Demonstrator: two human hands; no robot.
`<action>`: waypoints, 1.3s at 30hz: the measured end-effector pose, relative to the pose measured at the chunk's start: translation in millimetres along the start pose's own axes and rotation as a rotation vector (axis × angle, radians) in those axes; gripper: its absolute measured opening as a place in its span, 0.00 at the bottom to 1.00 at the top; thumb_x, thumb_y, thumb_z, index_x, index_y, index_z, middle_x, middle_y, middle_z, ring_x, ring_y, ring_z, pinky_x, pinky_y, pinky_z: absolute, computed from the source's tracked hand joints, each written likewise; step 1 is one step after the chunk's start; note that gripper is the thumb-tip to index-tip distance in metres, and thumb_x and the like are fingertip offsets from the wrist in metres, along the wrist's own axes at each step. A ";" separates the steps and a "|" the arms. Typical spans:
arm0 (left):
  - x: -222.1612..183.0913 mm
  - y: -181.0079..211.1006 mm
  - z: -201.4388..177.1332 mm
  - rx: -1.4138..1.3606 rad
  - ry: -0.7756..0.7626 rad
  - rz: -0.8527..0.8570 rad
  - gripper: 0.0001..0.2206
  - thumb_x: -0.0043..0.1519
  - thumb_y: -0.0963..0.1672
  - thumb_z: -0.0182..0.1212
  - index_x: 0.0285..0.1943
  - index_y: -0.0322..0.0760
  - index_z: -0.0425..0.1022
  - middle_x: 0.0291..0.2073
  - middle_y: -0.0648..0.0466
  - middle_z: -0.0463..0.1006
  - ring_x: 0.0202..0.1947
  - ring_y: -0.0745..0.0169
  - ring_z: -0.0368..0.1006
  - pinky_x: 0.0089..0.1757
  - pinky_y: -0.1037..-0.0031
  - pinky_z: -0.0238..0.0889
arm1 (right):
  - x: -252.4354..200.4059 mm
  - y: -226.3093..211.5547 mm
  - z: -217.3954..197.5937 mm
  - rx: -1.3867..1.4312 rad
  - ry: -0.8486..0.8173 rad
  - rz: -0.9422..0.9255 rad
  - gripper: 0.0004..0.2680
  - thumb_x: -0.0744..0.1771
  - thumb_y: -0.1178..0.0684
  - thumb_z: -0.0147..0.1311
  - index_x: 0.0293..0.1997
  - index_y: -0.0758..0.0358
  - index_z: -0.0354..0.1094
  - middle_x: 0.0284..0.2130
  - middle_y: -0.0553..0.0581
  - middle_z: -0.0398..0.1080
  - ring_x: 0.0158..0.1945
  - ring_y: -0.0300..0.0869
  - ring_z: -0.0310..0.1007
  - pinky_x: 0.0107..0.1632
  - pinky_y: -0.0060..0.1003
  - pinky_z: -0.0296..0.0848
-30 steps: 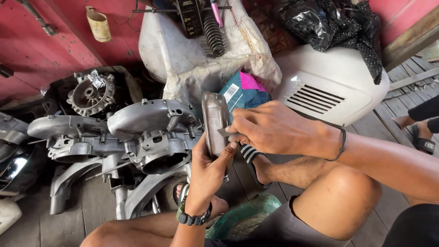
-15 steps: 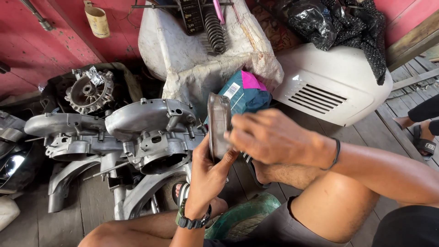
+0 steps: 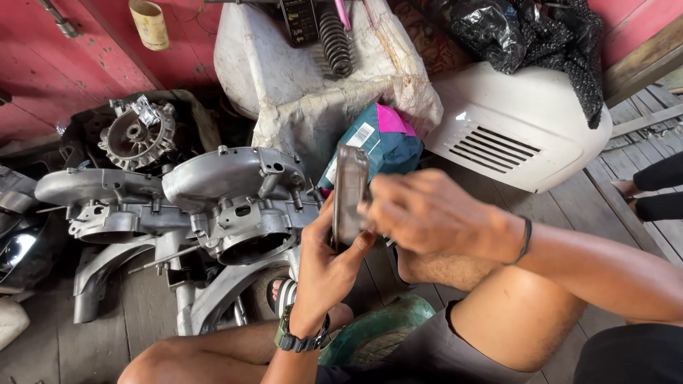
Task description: Sanding a metal motorcycle engine cover by hand to smooth the surface for finishing.
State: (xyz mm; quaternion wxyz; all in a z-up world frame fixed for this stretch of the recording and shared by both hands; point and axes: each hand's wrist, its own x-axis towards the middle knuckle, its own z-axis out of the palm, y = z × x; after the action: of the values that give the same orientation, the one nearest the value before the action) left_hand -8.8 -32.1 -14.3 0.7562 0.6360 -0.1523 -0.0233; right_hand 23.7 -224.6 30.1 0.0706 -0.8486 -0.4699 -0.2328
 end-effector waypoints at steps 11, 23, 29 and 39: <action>0.0 12.4 1.3 0.020 -0.021 0.094 0.19 0.52 0.36 0.59 0.55 0.24 0.73 0.57 0.46 0.74 0.48 0.57 0.71 0.49 0.72 0.66 | 1.2 -1.3 -3.1 -0.002 0.051 -0.059 0.07 0.71 0.49 0.45 0.36 0.53 0.55 0.27 0.46 0.51 0.18 0.38 0.58 0.23 0.35 0.63; 0.9 16.5 2.1 0.013 0.032 0.023 0.10 0.58 0.39 0.65 0.47 0.32 0.79 0.51 0.30 0.74 0.64 0.28 0.63 0.56 0.46 0.60 | -3.2 0.8 -3.0 0.011 0.031 -0.014 0.06 0.71 0.53 0.50 0.39 0.54 0.55 0.29 0.49 0.57 0.18 0.35 0.58 0.21 0.34 0.64; -2.4 11.7 0.6 0.026 0.026 0.087 0.08 0.57 0.38 0.64 0.44 0.33 0.79 0.42 0.38 0.79 0.64 0.27 0.63 0.59 0.44 0.56 | 1.1 0.4 -6.1 0.012 0.073 0.011 0.08 0.72 0.52 0.51 0.38 0.56 0.56 0.27 0.47 0.58 0.15 0.33 0.55 0.19 0.31 0.63; -2.0 7.1 1.5 0.064 0.023 0.105 0.09 0.55 0.38 0.65 0.44 0.34 0.79 0.43 0.42 0.81 0.64 0.30 0.64 0.61 0.44 0.56 | -5.3 1.4 -1.7 0.032 0.079 -0.034 0.06 0.70 0.56 0.51 0.36 0.56 0.57 0.25 0.47 0.58 0.15 0.36 0.57 0.18 0.34 0.62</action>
State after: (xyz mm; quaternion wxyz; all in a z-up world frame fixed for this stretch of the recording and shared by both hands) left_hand -12.2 -31.7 -7.5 0.7372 0.6512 -0.1776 0.0288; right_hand 21.9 -229.9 29.3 0.0989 -0.8294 -0.4847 -0.2595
